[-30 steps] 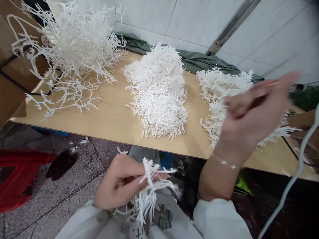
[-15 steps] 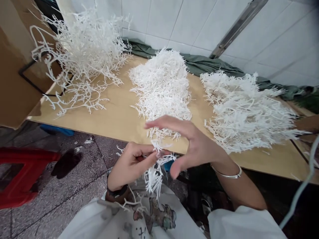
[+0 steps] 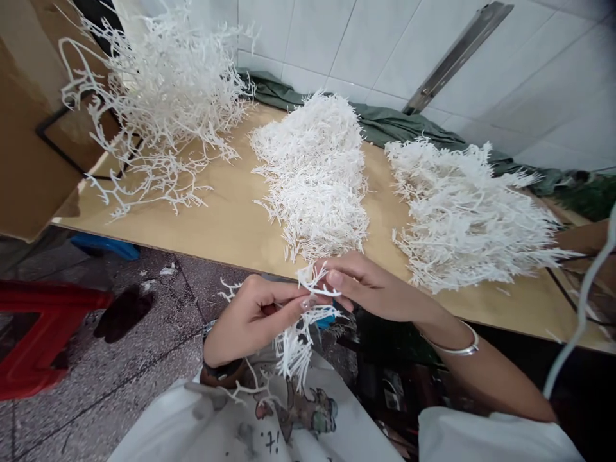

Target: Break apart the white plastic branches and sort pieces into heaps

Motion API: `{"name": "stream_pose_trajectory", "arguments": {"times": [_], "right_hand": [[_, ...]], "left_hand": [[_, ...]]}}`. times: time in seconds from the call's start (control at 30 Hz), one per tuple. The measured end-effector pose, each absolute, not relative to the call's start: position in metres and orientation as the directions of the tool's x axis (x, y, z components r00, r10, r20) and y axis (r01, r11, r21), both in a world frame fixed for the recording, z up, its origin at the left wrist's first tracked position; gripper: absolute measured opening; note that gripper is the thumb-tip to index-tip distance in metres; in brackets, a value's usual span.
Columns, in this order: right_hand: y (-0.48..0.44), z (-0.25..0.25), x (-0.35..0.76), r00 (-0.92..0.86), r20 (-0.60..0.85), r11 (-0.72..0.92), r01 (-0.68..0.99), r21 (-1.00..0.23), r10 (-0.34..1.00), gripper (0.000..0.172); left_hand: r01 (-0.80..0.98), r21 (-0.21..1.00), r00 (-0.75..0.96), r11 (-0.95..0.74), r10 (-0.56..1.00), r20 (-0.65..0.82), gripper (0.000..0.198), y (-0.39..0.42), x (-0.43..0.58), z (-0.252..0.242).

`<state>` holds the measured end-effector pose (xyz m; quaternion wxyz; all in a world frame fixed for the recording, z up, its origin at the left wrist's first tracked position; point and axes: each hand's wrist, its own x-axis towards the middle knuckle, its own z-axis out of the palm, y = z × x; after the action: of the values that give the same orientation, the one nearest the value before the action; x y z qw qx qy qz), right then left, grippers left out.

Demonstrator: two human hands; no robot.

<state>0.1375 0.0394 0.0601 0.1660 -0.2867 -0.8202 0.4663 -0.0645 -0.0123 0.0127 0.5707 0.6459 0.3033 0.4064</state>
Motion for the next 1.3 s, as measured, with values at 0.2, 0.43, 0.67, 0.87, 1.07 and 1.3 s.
{"name": "stream_pose_trajectory", "arguments": {"times": [0.2, 0.43, 0.67, 0.87, 1.07, 1.3], "right_hand": [[0.026, 0.064, 0.134, -0.739, -0.026, 0.366, 0.363, -0.857, 0.673, 0.050], [0.026, 0.072, 0.132, -0.747, -0.093, 0.464, 0.500, -0.732, 0.659, 0.043], [0.027, 0.054, 0.131, -0.753, -0.047, 0.291, 0.310, -0.905, 0.656, 0.043], [0.068, 0.075, 0.174, 0.064, 0.376, 0.364, 0.148, -0.920, 0.924, 0.043], [0.095, 0.080, 0.205, 0.123, 0.603, 0.439, 0.576, -0.690, 0.788, 0.022], [0.117, 0.033, 0.173, -0.349, 0.391, 0.488, 0.801, -0.347, 0.852, 0.035]], "left_hand": [[-0.046, 0.973, 0.562, -0.228, 0.799, 0.214, 0.034, -0.009, -0.060, 0.017], [0.073, 0.953, 0.641, -0.293, 0.746, 0.180, 0.033, -0.008, -0.063, 0.016], [0.051, 0.973, 0.648, -0.226, 0.749, 0.140, 0.030, -0.006, -0.058, 0.018], [-0.200, 0.887, 0.546, -0.416, 0.705, 0.453, 0.019, -0.028, -0.065, 0.023], [0.021, 0.947, 0.408, -0.320, 0.867, 0.284, 0.025, -0.032, -0.074, 0.024], [-0.009, 0.981, 0.380, -0.195, 0.907, 0.184, 0.027, -0.019, -0.057, 0.011]]}}
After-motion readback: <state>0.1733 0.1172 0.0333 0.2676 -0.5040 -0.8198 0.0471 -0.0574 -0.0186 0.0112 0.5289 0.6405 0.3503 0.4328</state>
